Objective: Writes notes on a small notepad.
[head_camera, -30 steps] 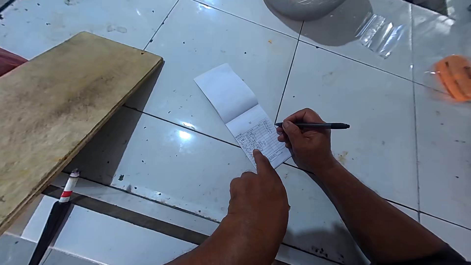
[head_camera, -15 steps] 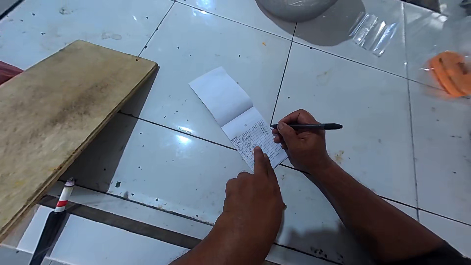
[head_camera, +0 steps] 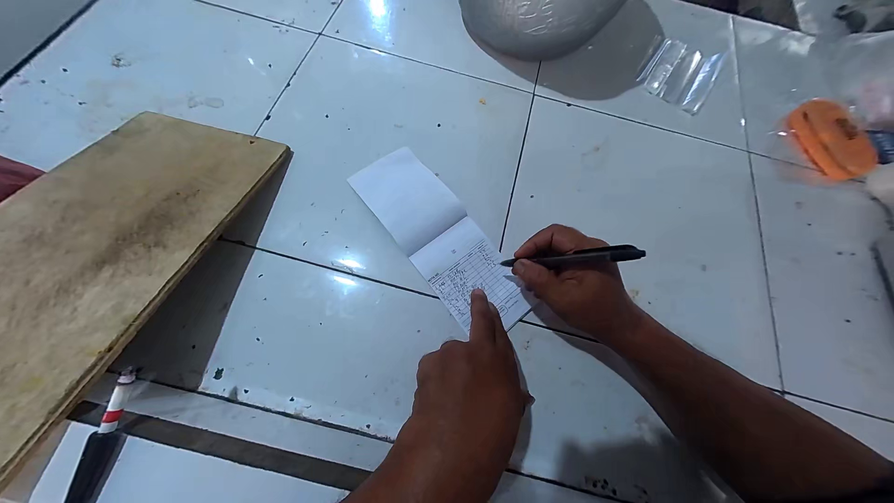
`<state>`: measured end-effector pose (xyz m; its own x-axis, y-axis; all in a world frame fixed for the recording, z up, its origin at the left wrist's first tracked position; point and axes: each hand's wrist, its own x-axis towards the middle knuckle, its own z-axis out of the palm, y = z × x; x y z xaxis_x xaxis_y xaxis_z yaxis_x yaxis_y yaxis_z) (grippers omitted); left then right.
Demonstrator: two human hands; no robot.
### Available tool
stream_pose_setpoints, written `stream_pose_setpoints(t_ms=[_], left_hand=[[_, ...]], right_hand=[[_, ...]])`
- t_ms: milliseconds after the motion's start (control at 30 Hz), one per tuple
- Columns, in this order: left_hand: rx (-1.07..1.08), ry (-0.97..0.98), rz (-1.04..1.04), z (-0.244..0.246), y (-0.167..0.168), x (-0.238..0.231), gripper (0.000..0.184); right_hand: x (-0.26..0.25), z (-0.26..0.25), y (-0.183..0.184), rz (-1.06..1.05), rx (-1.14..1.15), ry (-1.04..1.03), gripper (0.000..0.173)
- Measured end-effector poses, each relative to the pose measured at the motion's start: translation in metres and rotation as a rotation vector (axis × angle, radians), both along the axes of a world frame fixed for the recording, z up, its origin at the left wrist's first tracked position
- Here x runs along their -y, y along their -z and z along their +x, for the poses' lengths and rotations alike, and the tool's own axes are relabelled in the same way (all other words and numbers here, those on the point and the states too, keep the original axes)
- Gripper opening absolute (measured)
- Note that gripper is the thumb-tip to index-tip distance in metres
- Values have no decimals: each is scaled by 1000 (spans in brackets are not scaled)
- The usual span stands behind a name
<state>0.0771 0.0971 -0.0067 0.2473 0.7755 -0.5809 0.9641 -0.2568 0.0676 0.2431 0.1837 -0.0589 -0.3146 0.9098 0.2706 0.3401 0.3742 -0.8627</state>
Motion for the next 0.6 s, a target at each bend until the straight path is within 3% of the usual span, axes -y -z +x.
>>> stream_pose_setpoints(t_ms=[167,600], left_hand=[[0,1,-13,1,0,-1,107],[-24,12,11,3,1,2,108]], right_hand=[[4,2,25,61,-8,90,5],[6,-2,28,51,-31,60,4]])
